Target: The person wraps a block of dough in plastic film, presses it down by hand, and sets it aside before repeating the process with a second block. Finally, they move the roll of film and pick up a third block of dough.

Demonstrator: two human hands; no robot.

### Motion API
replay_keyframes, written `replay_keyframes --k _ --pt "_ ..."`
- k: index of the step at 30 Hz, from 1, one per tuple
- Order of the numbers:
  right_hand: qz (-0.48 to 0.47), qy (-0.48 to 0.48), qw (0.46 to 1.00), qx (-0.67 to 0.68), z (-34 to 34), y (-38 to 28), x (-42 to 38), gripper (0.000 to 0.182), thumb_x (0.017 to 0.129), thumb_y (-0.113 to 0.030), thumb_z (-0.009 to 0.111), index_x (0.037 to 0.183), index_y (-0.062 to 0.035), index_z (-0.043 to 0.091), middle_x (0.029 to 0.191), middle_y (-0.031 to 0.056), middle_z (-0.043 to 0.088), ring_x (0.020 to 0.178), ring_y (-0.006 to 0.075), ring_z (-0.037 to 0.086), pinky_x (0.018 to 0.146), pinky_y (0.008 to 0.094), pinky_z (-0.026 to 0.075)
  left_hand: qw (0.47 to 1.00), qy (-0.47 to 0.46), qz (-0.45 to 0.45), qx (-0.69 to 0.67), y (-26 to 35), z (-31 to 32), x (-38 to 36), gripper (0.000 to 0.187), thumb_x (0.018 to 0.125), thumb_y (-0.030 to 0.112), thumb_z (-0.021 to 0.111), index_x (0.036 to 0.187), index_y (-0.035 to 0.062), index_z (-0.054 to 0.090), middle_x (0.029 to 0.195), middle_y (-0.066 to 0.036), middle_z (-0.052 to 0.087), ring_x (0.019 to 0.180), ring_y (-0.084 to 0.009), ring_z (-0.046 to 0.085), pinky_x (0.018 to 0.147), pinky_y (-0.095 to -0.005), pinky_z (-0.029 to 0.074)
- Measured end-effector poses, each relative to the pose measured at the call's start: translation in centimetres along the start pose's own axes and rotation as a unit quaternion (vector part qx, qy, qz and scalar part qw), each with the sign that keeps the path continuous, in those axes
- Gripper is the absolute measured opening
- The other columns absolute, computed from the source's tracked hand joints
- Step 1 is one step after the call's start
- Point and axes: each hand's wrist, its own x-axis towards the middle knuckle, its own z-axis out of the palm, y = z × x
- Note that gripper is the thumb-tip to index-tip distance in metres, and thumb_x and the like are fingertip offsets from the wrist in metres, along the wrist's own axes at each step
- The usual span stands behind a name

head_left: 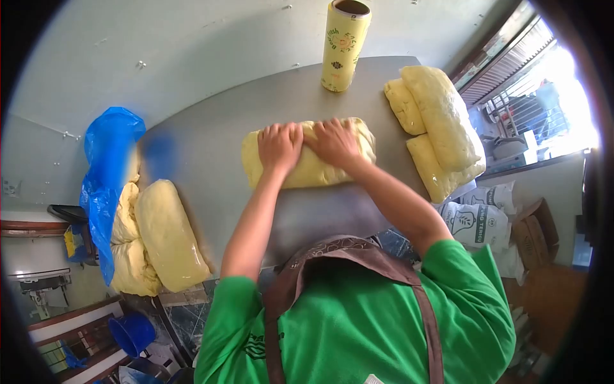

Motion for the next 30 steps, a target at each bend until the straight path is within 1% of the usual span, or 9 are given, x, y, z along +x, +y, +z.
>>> replay_keyframes --k 4,7,11,14,20,23,25,27,30 --pt "-0.184 0.099 0.974 0.086 -3.0 1.0 -16.0 0.063 0.091 -0.048 0.065 0.135 -0.0043 0.054 0.118 0.0121 0.065 0.120 0.0334 0.056 0.110 0.0559 0.033 0.970 0.123 0.160 -0.137 0.9 -6.2 -14.2 0.034 0.098 0.033 0.058 0.113 0.0043 0.069 0.111 -0.020 0.066 0.106 -0.0363 0.061 0.099 -0.0462 0.044" --pt "0.092 0.086 0.908 0.400 -2.0 4.6 -24.2 0.068 0.093 -0.052 0.063 0.141 -0.0063 0.049 0.129 0.0149 0.060 0.119 0.0336 0.059 0.107 0.0543 0.040 0.889 0.172 -0.215 -0.367 -2.6 -6.6 -23.4 0.042 0.100 0.042 0.054 0.119 0.0052 0.060 0.110 -0.021 0.067 0.109 -0.0346 0.064 0.094 -0.0455 0.050" --pt "0.486 -0.070 0.567 0.662 -0.9 9.4 -23.9 0.088 0.095 -0.076 0.040 0.154 -0.0104 0.036 0.142 0.0175 0.055 0.128 0.0400 0.055 0.108 0.0564 0.040 0.511 -0.148 -0.453 -0.715 -7.7 -8.7 -24.6 0.084 0.093 0.080 0.032 0.148 0.0169 0.030 0.124 -0.023 0.063 0.118 -0.0416 0.062 0.088 -0.0551 0.057" --pt "0.342 -0.240 0.409 0.811 0.1 11.1 -21.5 0.098 0.091 -0.085 0.029 0.157 -0.0118 0.029 0.148 0.0184 0.050 0.127 0.0484 0.053 0.109 0.0597 0.038 0.390 -0.220 -0.394 -0.803 -8.9 -8.4 -21.9 0.088 0.092 0.082 0.031 0.149 0.0148 0.036 0.128 -0.021 0.063 0.118 -0.0417 0.062 0.092 -0.0545 0.056" --pt "0.315 -0.233 0.378 0.839 0.9 9.4 -17.1 0.061 0.098 -0.055 0.050 0.133 -0.0056 0.059 0.126 0.0150 0.067 0.115 0.0309 0.065 0.099 0.0513 0.053 0.517 -0.284 -0.356 -0.725 -8.0 -6.9 -17.5 0.078 0.097 0.070 0.043 0.138 0.0042 0.054 0.130 -0.016 0.064 0.119 -0.0305 0.064 0.099 -0.0461 0.053" --pt "0.295 -0.159 0.396 0.855 1.2 7.8 -19.5 0.053 0.094 -0.042 0.050 0.128 -0.0028 0.060 0.121 0.0167 0.068 0.109 0.0314 0.067 0.098 0.0465 0.053 0.472 -0.208 -0.325 -0.793 -8.1 -5.1 -19.8 0.061 0.100 0.051 0.050 0.138 0.0037 0.054 0.129 -0.015 0.065 0.115 -0.0284 0.065 0.097 -0.0416 0.054" --pt "0.173 -0.067 0.559 0.808 3.5 7.6 -20.6 0.053 0.093 -0.041 0.050 0.128 -0.0023 0.059 0.120 0.0167 0.068 0.108 0.0310 0.066 0.097 0.0449 0.052 0.489 -0.159 -0.302 -0.803 -7.1 -5.6 -19.8 0.057 0.099 0.043 0.051 0.140 0.0033 0.053 0.129 -0.015 0.065 0.113 -0.0279 0.066 0.097 -0.0406 0.054" --pt "0.263 -0.078 0.428 0.861 -1.3 4.4 -20.1 0.057 0.089 -0.041 0.051 0.129 -0.0014 0.058 0.119 0.0173 0.067 0.106 0.0317 0.065 0.096 0.0437 0.051 0.537 -0.139 -0.255 -0.792 -7.2 -7.2 -18.5 0.058 0.098 0.039 0.053 0.143 0.0026 0.050 0.131 -0.016 0.063 0.115 -0.0271 0.066 0.098 -0.0403 0.053" --pt "0.181 -0.084 0.432 0.879 -2.6 4.0 -19.6 0.074 0.086 -0.041 0.056 0.145 0.0003 0.041 0.136 0.0218 0.055 0.122 0.0353 0.057 0.105 0.0466 0.047 0.616 -0.152 -0.133 -0.761 -6.1 -13.1 -10.8 0.069 0.097 0.040 0.056 0.152 0.0013 0.040 0.141 -0.017 0.057 0.125 -0.0264 0.059 0.107 -0.0412 0.047"
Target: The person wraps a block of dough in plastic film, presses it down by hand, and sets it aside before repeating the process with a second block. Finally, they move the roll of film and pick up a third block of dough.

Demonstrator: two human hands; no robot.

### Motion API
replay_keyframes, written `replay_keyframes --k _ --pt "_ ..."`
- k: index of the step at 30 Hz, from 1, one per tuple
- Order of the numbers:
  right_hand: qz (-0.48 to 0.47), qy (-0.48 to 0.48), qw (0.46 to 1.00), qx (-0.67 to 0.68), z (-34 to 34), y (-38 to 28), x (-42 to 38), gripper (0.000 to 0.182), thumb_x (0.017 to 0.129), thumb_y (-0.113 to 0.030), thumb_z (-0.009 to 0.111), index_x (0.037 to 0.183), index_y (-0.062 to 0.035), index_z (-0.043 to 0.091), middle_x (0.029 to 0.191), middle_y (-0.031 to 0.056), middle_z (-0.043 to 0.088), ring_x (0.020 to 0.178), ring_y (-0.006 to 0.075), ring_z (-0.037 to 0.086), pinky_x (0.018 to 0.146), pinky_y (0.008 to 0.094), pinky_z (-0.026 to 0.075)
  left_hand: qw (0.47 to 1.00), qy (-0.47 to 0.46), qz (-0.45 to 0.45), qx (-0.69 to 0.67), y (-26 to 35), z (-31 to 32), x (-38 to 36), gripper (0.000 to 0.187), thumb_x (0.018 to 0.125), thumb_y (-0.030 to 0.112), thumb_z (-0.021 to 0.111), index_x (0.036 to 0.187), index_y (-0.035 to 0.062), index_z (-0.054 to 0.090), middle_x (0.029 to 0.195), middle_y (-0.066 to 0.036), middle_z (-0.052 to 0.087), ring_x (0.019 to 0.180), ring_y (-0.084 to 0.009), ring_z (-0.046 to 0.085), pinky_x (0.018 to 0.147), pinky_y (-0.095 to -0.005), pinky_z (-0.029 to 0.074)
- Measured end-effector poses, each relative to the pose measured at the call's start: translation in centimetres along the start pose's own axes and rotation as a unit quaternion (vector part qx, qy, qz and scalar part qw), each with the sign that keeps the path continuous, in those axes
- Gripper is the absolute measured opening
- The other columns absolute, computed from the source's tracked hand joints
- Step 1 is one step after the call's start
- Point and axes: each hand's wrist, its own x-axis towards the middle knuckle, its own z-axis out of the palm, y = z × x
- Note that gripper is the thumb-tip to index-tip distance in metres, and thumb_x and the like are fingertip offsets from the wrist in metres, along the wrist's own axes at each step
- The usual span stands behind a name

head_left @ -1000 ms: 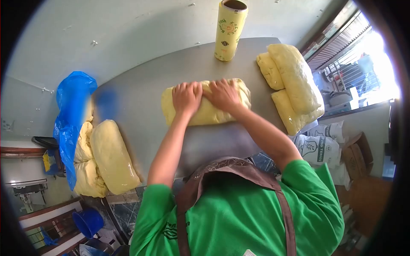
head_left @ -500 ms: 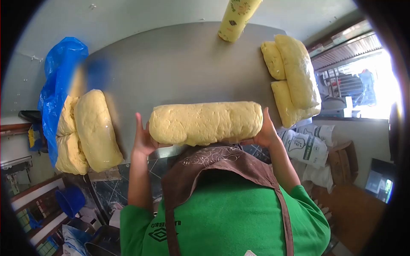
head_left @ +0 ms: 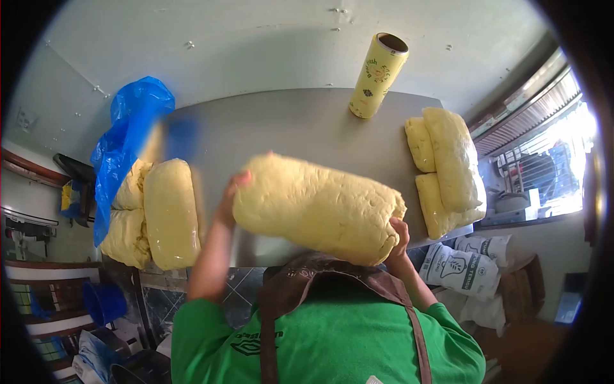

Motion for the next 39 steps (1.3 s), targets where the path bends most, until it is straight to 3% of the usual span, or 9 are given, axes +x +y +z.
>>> replay_keyframes --k 4,7,15,18,22,26,29,37,39 --pt "-0.158 -0.092 0.983 -0.025 7.5 -0.8 0.3 0.084 0.081 -0.030 0.069 0.149 -0.0046 0.028 0.143 0.0209 0.047 0.125 0.0333 0.052 0.103 0.0455 0.046 0.981 -0.137 0.063 0.122 10.6 0.9 9.6 0.089 0.095 0.056 0.061 0.158 0.0035 0.027 0.154 -0.016 0.044 0.139 -0.0270 0.046 0.112 -0.0402 0.040" --pt "-0.168 -0.084 0.982 -0.034 5.2 1.7 2.3 0.085 0.078 -0.015 0.079 0.141 -0.0164 0.021 0.135 0.0183 0.051 0.118 0.0298 0.053 0.103 0.0449 0.044 0.863 0.050 0.122 0.487 15.4 -1.6 15.7 0.077 0.096 0.063 0.055 0.147 0.0056 0.047 0.144 -0.016 0.056 0.133 -0.0241 0.053 0.108 -0.0375 0.042" --pt "-0.181 0.138 0.823 -0.521 -2.2 1.3 10.5 0.017 0.095 -0.018 0.068 0.097 -0.0024 0.062 0.087 0.0053 0.066 0.087 0.0189 0.064 0.077 0.0364 0.052 0.746 0.121 0.054 0.653 5.1 -9.4 24.6 0.054 0.100 0.053 0.053 0.121 0.0056 0.070 0.121 -0.017 0.071 0.117 -0.0320 0.066 0.101 -0.0419 0.050" --pt "-0.286 0.069 0.705 -0.645 5.3 -2.7 18.8 0.021 0.088 -0.019 0.070 0.103 -0.0047 0.066 0.109 0.0188 0.066 0.101 0.0396 0.063 0.086 0.0422 0.052 0.740 0.103 -0.039 0.664 -0.1 -8.2 29.0 0.080 0.098 0.072 0.024 0.127 0.0124 0.069 0.127 -0.019 0.067 0.123 -0.0394 0.060 0.107 -0.0444 0.045" --pt "-0.383 0.042 0.605 -0.697 8.7 -3.6 32.6 0.035 0.098 -0.030 0.054 0.123 -0.0065 0.061 0.129 0.0181 0.060 0.121 0.0381 0.055 0.105 0.0456 0.043 0.761 0.067 -0.146 0.628 -2.0 -6.3 30.5 0.095 0.094 0.079 0.009 0.129 0.0139 0.069 0.134 -0.022 0.062 0.130 -0.0383 0.054 0.111 -0.0438 0.040" --pt "-0.113 -0.046 0.591 -0.797 12.9 -3.0 34.8 0.043 0.103 -0.028 0.041 0.141 -0.0119 0.052 0.142 0.0170 0.054 0.132 0.0371 0.049 0.113 0.0450 0.037 0.752 0.089 -0.109 0.644 -2.4 -6.2 27.2 0.087 0.099 0.070 0.013 0.110 0.0109 0.076 0.106 -0.023 0.072 0.107 -0.0432 0.065 0.100 -0.0480 0.046" --pt "-0.244 0.021 0.532 -0.810 11.1 0.1 32.3 0.048 0.101 -0.027 0.040 0.148 -0.0152 0.045 0.151 0.0121 0.047 0.143 0.0326 0.038 0.119 0.0496 0.026 0.707 0.148 0.123 0.680 -4.5 -2.9 23.0 0.074 0.103 0.059 0.022 0.097 0.0083 0.075 0.085 -0.021 0.071 0.088 -0.0438 0.067 0.091 -0.0476 0.049" --pt "-0.197 0.045 0.433 -0.879 11.2 0.0 36.7 0.065 0.100 -0.034 0.041 0.159 -0.0118 0.025 0.164 0.0136 0.026 0.154 0.0340 0.015 0.123 0.0589 0.012 0.604 0.258 0.080 0.750 -5.2 -4.5 26.5 0.070 0.105 0.051 0.027 0.149 -0.0017 0.038 0.157 -0.028 0.033 0.149 -0.0432 0.024 0.117 -0.0645 0.015" --pt "-0.298 0.036 0.418 -0.858 10.4 0.9 33.6 0.068 0.101 -0.036 0.040 0.160 -0.0091 0.022 0.166 0.0159 0.022 0.155 0.0342 0.010 0.122 0.0607 0.010 0.696 0.202 0.024 0.689 -5.6 -2.8 22.6 0.081 0.104 0.054 0.029 0.158 -0.0043 0.014 0.165 -0.028 0.008 0.154 -0.0440 0.002 0.119 -0.0648 -0.004"
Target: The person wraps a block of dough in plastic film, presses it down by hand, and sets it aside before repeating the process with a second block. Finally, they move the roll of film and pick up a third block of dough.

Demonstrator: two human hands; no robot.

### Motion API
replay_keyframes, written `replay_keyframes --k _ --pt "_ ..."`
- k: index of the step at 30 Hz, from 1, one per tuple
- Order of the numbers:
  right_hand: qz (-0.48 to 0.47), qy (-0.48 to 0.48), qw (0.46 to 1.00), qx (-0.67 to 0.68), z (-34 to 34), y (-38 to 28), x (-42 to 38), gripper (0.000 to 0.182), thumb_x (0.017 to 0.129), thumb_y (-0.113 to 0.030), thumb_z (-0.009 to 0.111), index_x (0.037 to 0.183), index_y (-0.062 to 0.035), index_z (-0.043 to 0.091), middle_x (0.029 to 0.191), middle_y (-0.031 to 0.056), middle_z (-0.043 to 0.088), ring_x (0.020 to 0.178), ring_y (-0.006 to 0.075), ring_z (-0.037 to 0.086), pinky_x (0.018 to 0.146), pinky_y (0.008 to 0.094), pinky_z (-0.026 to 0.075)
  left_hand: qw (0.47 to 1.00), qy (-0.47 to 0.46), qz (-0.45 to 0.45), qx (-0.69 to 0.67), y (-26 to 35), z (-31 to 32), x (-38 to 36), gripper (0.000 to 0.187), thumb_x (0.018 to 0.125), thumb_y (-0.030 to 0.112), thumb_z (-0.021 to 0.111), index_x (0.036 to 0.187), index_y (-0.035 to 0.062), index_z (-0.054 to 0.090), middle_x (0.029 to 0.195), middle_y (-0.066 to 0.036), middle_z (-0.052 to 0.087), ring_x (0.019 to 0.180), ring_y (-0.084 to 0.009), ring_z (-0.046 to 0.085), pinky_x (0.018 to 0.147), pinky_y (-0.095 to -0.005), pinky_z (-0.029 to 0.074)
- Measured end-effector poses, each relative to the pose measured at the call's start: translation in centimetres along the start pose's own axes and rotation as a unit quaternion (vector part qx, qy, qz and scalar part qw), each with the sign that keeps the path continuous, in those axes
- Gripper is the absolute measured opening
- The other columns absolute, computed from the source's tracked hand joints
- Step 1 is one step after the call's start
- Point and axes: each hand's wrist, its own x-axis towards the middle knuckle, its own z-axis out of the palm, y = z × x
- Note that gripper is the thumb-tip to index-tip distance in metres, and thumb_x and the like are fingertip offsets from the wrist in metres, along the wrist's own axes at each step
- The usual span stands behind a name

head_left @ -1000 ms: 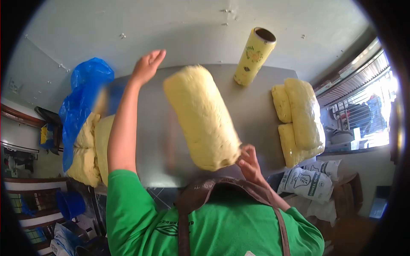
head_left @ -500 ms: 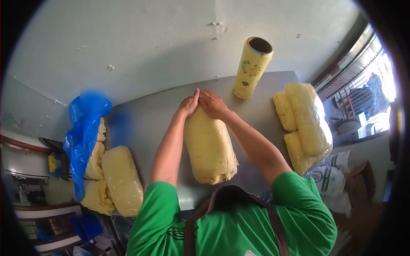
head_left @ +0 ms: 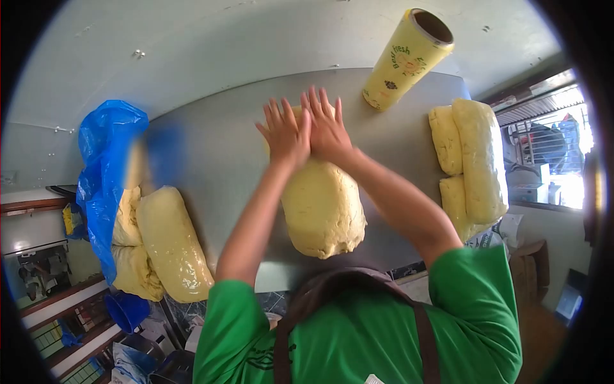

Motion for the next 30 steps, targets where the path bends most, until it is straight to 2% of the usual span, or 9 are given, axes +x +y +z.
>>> replay_keyframes --k 3,11,15,16,20,23,26,27,30 --pt "0.014 -0.155 0.981 0.118 -3.6 -1.9 -8.0 0.075 0.097 -0.041 0.039 0.161 -0.0069 0.018 0.167 0.0189 0.015 0.157 0.0322 0.005 0.125 0.0519 0.006 0.996 -0.003 0.086 -0.020 1.7 -0.3 -8.9 0.085 0.102 0.052 0.032 0.155 -0.0115 0.013 0.162 -0.033 0.013 0.153 -0.0471 0.005 0.118 -0.0662 -0.002" --pt "-0.010 -0.112 0.989 -0.092 -1.3 -2.1 -1.8 0.077 0.097 -0.038 0.045 0.162 -0.0081 0.015 0.169 0.0168 0.007 0.157 0.0288 -0.001 0.123 0.0575 0.005 0.999 0.033 0.019 0.029 -0.5 1.4 -3.7 0.077 0.102 0.046 0.030 0.157 -0.0053 0.017 0.164 -0.028 0.015 0.153 -0.0450 0.008 0.119 -0.0649 0.001" --pt "-0.018 -0.127 0.992 0.004 -1.4 -2.1 -6.6 0.075 0.097 -0.038 0.045 0.162 -0.0134 0.018 0.169 0.0131 0.012 0.157 0.0270 0.004 0.124 0.0561 0.006 0.995 0.042 -0.063 0.058 1.6 0.3 -8.8 0.077 0.103 0.051 0.028 0.159 -0.0018 0.016 0.166 -0.025 0.010 0.155 -0.0413 0.006 0.120 -0.0637 0.001" --pt "-0.018 -0.143 0.988 0.047 -2.4 -2.5 -10.3 0.074 0.097 -0.037 0.046 0.162 -0.0141 0.019 0.169 0.0123 0.013 0.157 0.0270 0.005 0.124 0.0560 0.006 0.972 0.028 0.002 0.233 -0.6 3.3 -11.6 0.083 0.102 0.054 0.031 0.158 -0.0054 0.015 0.166 -0.026 0.008 0.155 -0.0405 0.004 0.121 -0.0621 0.002" --pt "-0.036 -0.141 0.989 -0.028 -4.1 -3.7 -11.2 0.066 0.101 -0.038 0.044 0.160 -0.0140 0.026 0.167 0.0107 0.021 0.156 0.0247 0.010 0.125 0.0523 0.006 1.000 0.013 -0.017 -0.005 0.8 1.3 -11.4 0.082 0.103 0.052 0.033 0.159 -0.0025 0.009 0.167 -0.025 0.005 0.155 -0.0391 0.002 0.122 -0.0599 -0.001" --pt "-0.019 -0.111 0.991 0.078 -3.6 -2.6 -10.5 0.063 0.103 -0.039 0.043 0.158 -0.0108 0.030 0.166 0.0127 0.022 0.156 0.0266 0.011 0.126 0.0495 0.007 0.986 0.064 -0.014 -0.155 -2.1 0.8 -10.6 0.067 0.105 0.042 0.038 0.156 -0.0001 0.029 0.160 -0.025 0.030 0.150 -0.0363 0.028 0.121 -0.0528 0.019" --pt "0.005 -0.083 0.987 0.135 -4.1 -2.6 -13.0 0.061 0.104 -0.040 0.041 0.155 -0.0079 0.034 0.165 0.0141 0.023 0.155 0.0285 0.012 0.126 0.0477 0.008 0.954 0.020 -0.173 -0.244 -7.2 -2.1 -9.4 0.048 0.106 0.033 0.046 0.142 0.0033 0.054 0.141 -0.021 0.058 0.130 -0.0297 0.056 0.109 -0.0414 0.042" --pt "0.008 -0.076 0.989 0.129 -4.2 -2.7 -13.6 0.060 0.105 -0.041 0.040 0.154 -0.0070 0.035 0.165 0.0143 0.023 0.155 0.0290 0.012 0.126 0.0472 0.008 0.942 0.115 -0.139 -0.284 -8.4 -0.9 -8.9 0.032 0.103 0.023 0.056 0.127 0.0052 0.067 0.117 -0.014 0.072 0.106 -0.0233 0.068 0.093 -0.0339 0.052" --pt "-0.006 -0.066 0.985 0.158 -4.6 -2.4 -13.3 0.057 0.104 -0.037 0.044 0.151 -0.0066 0.039 0.164 0.0157 0.025 0.155 0.0310 0.014 0.126 0.0488 0.009 0.898 0.051 -0.146 -0.411 -10.3 -0.5 -7.3 0.031 0.100 0.018 0.063 0.126 0.0005 0.066 0.114 -0.014 0.073 0.106 -0.0201 0.068 0.094 -0.0335 0.051"
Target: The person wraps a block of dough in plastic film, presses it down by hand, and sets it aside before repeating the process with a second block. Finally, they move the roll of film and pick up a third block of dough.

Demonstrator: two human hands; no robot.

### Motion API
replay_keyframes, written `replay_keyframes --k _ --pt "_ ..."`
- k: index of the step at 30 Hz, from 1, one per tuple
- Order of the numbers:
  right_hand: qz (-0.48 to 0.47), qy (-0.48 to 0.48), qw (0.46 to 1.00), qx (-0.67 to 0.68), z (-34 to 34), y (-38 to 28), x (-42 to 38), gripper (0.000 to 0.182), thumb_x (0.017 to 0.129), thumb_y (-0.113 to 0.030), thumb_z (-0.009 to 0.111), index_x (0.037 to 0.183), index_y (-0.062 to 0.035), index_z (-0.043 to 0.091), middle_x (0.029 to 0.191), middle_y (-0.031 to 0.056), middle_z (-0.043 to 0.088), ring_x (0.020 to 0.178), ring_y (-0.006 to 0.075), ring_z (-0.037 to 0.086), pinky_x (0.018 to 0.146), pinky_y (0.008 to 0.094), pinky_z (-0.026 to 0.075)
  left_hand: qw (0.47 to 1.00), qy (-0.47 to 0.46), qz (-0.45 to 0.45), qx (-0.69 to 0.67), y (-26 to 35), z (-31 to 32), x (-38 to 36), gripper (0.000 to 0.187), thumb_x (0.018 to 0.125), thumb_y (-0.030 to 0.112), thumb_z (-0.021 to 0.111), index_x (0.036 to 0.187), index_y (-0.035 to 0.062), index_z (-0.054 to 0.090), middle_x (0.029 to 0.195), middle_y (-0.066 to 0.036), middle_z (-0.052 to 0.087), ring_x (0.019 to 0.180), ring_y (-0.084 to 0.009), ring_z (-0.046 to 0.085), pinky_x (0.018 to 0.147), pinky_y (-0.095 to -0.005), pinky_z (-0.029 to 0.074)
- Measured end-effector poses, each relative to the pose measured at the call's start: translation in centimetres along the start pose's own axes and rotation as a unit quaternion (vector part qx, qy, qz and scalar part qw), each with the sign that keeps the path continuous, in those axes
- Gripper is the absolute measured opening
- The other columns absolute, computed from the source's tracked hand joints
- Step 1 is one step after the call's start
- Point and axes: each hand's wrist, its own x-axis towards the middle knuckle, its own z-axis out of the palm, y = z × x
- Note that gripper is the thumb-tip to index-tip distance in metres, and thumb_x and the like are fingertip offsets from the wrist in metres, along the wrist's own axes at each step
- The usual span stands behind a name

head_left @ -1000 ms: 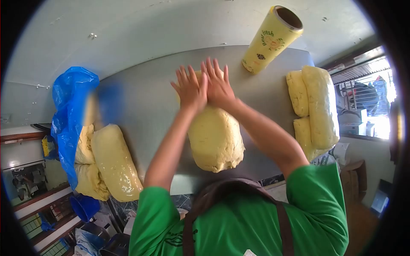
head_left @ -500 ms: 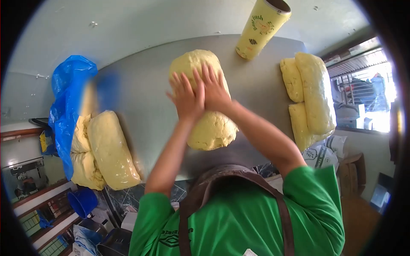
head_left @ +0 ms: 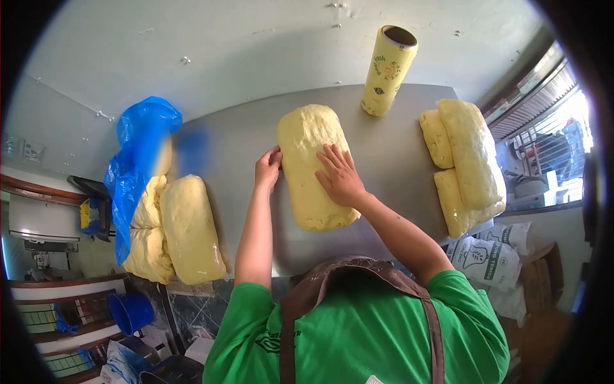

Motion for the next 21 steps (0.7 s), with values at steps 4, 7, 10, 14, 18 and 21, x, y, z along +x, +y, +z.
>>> replay_keyframes --k 4,7,10,14,18,21 --pt "0.009 0.010 1.000 0.002 -0.1 -0.3 0.4 0.055 0.103 -0.036 0.047 0.150 -0.0074 0.041 0.163 0.0157 0.028 0.154 0.0317 0.017 0.125 0.0497 0.010 0.997 0.059 -0.047 0.010 -0.1 1.5 1.0 0.030 0.098 0.018 0.067 0.119 -0.0033 0.067 0.107 -0.013 0.073 0.099 -0.0184 0.068 0.091 -0.0315 0.052" --pt "0.020 0.008 1.000 -0.015 0.0 -0.6 0.8 0.056 0.103 -0.039 0.045 0.149 -0.0076 0.043 0.163 0.0143 0.029 0.154 0.0297 0.017 0.125 0.0494 0.012 0.994 0.067 -0.068 0.047 -0.2 1.7 1.6 0.025 0.096 0.014 0.067 0.113 -0.0038 0.068 0.101 -0.011 0.074 0.092 -0.0181 0.068 0.085 -0.0314 0.052" --pt "0.018 0.014 0.999 -0.026 0.0 -0.6 0.9 0.055 0.103 -0.039 0.046 0.148 -0.0075 0.044 0.162 0.0142 0.030 0.154 0.0292 0.019 0.124 0.0504 0.013 0.990 0.023 -0.067 0.120 0.7 1.1 1.8 0.019 0.092 0.005 0.062 0.107 -0.0035 0.070 0.096 -0.010 0.074 0.087 -0.0178 0.068 0.081 -0.0323 0.053" --pt "0.059 -0.113 0.992 -0.010 -2.6 -0.9 2.0 0.056 0.102 -0.040 0.046 0.149 -0.0085 0.044 0.162 0.0138 0.031 0.153 0.0290 0.020 0.123 0.0509 0.016 0.958 -0.031 -0.100 0.267 3.1 -1.0 3.9 0.027 0.095 0.011 0.053 0.111 -0.0033 0.069 0.109 -0.019 0.072 0.102 -0.0287 0.067 0.092 -0.0387 0.051" --pt "0.070 -0.111 0.991 -0.020 -5.3 -0.5 8.6 0.058 0.103 -0.040 0.043 0.152 -0.0109 0.040 0.163 0.0137 0.028 0.154 0.0299 0.018 0.124 0.0495 0.016 0.941 0.048 0.165 0.293 6.6 6.2 3.0 0.062 0.105 0.047 0.031 0.145 0.0024 0.047 0.152 -0.024 0.041 0.143 -0.0380 0.036 0.117 -0.0536 0.025" --pt "0.021 -0.011 0.995 -0.096 0.0 2.7 11.1 0.061 0.104 -0.038 0.038 0.158 -0.0123 0.030 0.166 0.0136 0.022 0.155 0.0291 0.014 0.125 0.0482 0.013 0.884 0.011 0.197 0.423 5.7 9.3 1.1 0.075 0.105 0.058 0.016 0.156 0.0055 0.033 0.164 -0.020 0.023 0.153 -0.0370 0.018 0.121 -0.0615 0.010"
